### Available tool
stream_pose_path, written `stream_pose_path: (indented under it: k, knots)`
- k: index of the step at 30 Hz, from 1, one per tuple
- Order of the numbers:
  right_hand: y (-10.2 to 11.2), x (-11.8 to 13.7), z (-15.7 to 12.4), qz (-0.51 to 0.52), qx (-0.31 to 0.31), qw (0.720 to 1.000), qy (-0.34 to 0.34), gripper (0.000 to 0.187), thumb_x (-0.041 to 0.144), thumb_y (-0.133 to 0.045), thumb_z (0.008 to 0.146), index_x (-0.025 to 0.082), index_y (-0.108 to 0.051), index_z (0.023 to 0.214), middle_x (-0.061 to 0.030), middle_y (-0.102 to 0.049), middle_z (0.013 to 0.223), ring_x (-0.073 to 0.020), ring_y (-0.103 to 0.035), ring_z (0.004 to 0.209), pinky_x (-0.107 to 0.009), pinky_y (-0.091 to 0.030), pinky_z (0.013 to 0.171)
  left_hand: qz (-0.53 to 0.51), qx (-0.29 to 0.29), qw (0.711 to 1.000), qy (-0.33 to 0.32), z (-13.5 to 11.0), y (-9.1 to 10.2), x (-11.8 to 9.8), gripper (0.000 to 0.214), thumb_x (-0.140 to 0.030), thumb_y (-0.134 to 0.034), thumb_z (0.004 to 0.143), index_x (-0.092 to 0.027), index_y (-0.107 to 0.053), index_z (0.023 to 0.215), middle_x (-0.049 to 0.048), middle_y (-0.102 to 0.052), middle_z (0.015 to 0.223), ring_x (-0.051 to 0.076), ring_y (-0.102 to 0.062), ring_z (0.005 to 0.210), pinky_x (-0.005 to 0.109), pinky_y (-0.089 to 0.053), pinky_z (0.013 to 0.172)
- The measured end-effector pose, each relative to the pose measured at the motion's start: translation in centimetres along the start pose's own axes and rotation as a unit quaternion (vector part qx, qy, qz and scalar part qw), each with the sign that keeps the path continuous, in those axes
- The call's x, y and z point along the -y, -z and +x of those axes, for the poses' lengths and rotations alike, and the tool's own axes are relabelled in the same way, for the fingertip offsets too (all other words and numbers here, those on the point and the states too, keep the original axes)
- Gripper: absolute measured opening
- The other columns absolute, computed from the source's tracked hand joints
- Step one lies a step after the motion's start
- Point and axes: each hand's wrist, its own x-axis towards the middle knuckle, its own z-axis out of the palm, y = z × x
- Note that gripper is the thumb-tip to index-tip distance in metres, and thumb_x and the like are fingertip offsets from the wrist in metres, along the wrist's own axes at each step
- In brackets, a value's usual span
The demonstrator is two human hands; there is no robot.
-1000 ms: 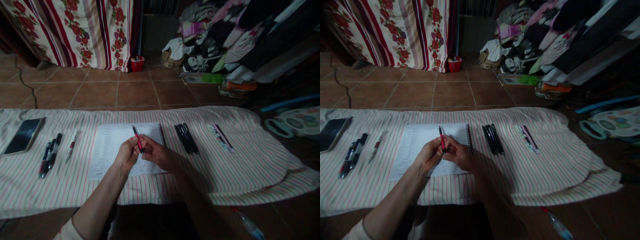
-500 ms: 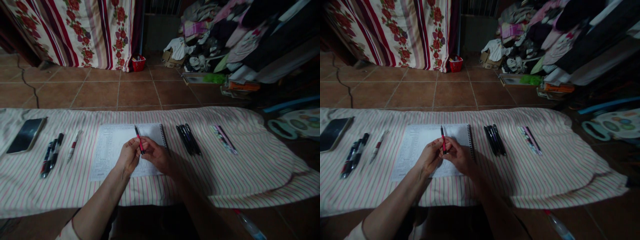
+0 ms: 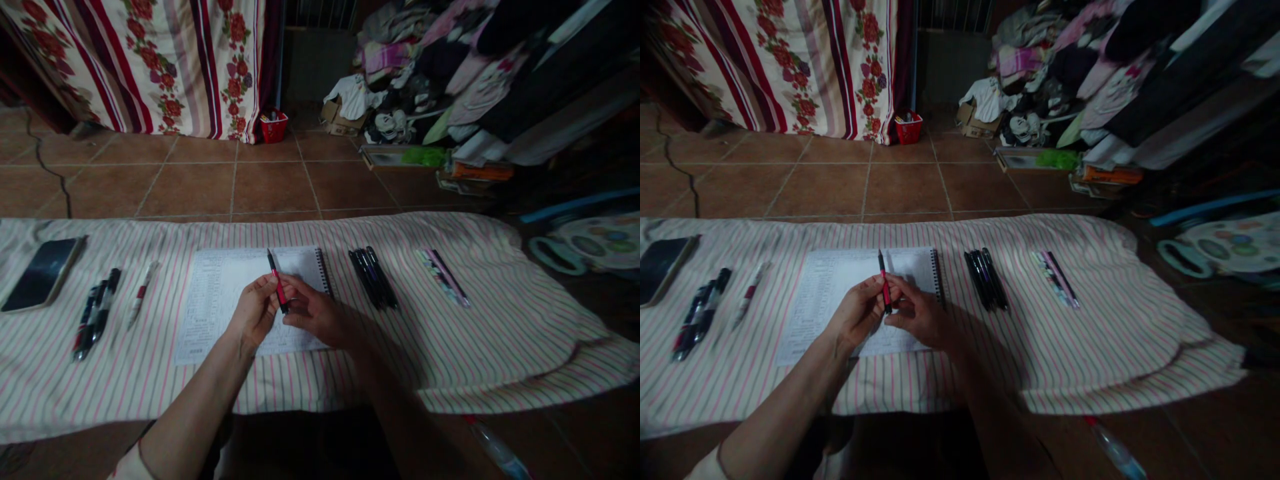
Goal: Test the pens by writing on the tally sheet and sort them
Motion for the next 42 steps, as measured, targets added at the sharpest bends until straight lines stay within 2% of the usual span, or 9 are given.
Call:
stream_pose_path:
  k: [6, 9, 14, 19, 23, 26, 33, 37, 42]
  knots:
    - [0.9, 0.5, -0.4, -0.064, 0.014, 0.997, -0.027, 0.081, 0.021, -0.073, 0.069, 0.030, -0.035, 0.140, -0.0060, -0.046, 0.137, -0.0205, -0.055, 0.112, -0.033, -0.050, 0.090, 0.013, 0.034, 0.999, -0.012, 0.0, 0.2, 0.1, 0.004, -0.008, -0.055, 0.082, -0.009, -0.059, 0.080, 0.0095, -0.070, 0.079, 0.013, -0.066, 0.063, 0.022, -0.055, 0.065]
    - [1.0, 0.2, -0.3, -0.079, 0.001, 0.997, -0.019, 0.079, 0.018, -0.072, 0.069, 0.028, -0.037, 0.139, -0.0064, -0.050, 0.133, -0.0217, -0.053, 0.115, -0.035, -0.048, 0.093, 0.008, 0.047, 0.999, -0.021, 0.0, 0.2, 0.2, 0.004, -0.008, -0.060, 0.079, -0.011, -0.058, 0.081, 0.0111, -0.071, 0.087, 0.014, -0.067, 0.070, 0.025, -0.055, 0.070]
    - [1.1, -0.5, -0.2, -0.039, -0.011, 0.999, 0.002, 0.071, 0.017, -0.067, 0.073, 0.028, -0.039, 0.138, -0.0063, -0.046, 0.140, -0.0219, -0.051, 0.120, -0.037, -0.044, 0.099, 0.003, 0.052, 0.998, -0.040, -0.1, -0.1, 0.2, 0.013, -0.008, -0.068, 0.072, -0.012, -0.057, 0.079, 0.0105, -0.072, 0.089, 0.014, -0.067, 0.074, 0.024, -0.053, 0.072]
    - [1.1, -1.5, -0.1, -0.003, -0.045, 0.999, 0.021, 0.056, 0.018, -0.063, 0.078, 0.030, -0.046, 0.131, -0.0027, -0.058, 0.124, -0.0170, -0.058, 0.111, -0.035, -0.045, 0.098, 0.018, 0.037, 0.997, -0.063, 0.0, -0.3, 0.7, 0.024, -0.011, -0.078, 0.062, -0.012, -0.060, 0.078, 0.0062, -0.071, 0.086, 0.011, -0.065, 0.071, 0.020, -0.050, 0.070]
    - [1.0, -1.3, -0.1, -0.009, -0.077, 0.997, -0.004, 0.049, 0.019, -0.061, 0.078, 0.028, -0.050, 0.125, -0.0008, -0.065, 0.099, -0.0126, -0.064, 0.084, -0.029, -0.052, 0.078, 0.052, 0.033, 0.994, -0.094, 0.1, -0.2, 0.8, 0.028, -0.018, -0.082, 0.057, -0.013, -0.059, 0.073, 0.0029, -0.070, 0.084, 0.011, -0.063, 0.069, 0.021, -0.050, 0.066]
    - [1.0, -0.5, -0.2, -0.040, -0.085, 0.995, -0.025, 0.045, 0.021, -0.053, 0.083, 0.025, -0.048, 0.127, 0.0017, -0.061, 0.080, -0.0094, -0.061, 0.064, -0.025, -0.052, 0.063, 0.083, 0.039, 0.991, -0.101, 0.0, -0.2, 0.7, 0.027, -0.022, -0.082, 0.058, -0.013, -0.059, 0.070, -0.0003, -0.067, 0.071, 0.009, -0.060, 0.062, 0.019, -0.047, 0.059]
    - [1.6, 0.9, -0.3, 0.009, -0.083, 0.996, -0.027, 0.035, 0.032, -0.055, 0.083, 0.020, -0.054, 0.116, 0.0030, -0.055, 0.071, -0.0079, -0.055, 0.055, -0.021, -0.045, 0.050, 0.097, 0.015, 0.993, -0.070, 0.1, -0.1, 0.3, 0.021, -0.026, -0.076, 0.069, -0.011, -0.061, 0.069, 0.0038, -0.067, 0.069, 0.010, -0.062, 0.065, 0.020, -0.052, 0.069]
    - [1.5, 1.1, -0.2, 0.078, -0.094, 0.992, -0.013, 0.034, 0.037, -0.064, 0.077, 0.019, -0.059, 0.105, 0.0014, -0.060, 0.073, -0.0089, -0.055, 0.060, -0.021, -0.046, 0.053, 0.049, -0.012, 0.998, -0.028, 0.1, -0.3, 0.2, 0.016, -0.019, -0.070, 0.075, -0.011, -0.060, 0.066, 0.0044, -0.067, 0.064, 0.009, -0.061, 0.058, 0.018, -0.052, 0.063]
    - [0.4, 1.0, 0.4, 0.082, -0.181, 0.980, 0.015, 0.036, 0.036, -0.072, 0.069, 0.022, -0.063, 0.101, 0.0008, -0.065, 0.084, -0.0096, -0.058, 0.066, -0.023, -0.048, 0.061, 0.009, 0.007, 1.000, -0.014, 0.0, -0.7, 0.3, 0.013, -0.019, -0.072, 0.074, -0.011, -0.062, 0.072, 0.0043, -0.068, 0.070, 0.010, -0.063, 0.064, 0.019, -0.053, 0.065]
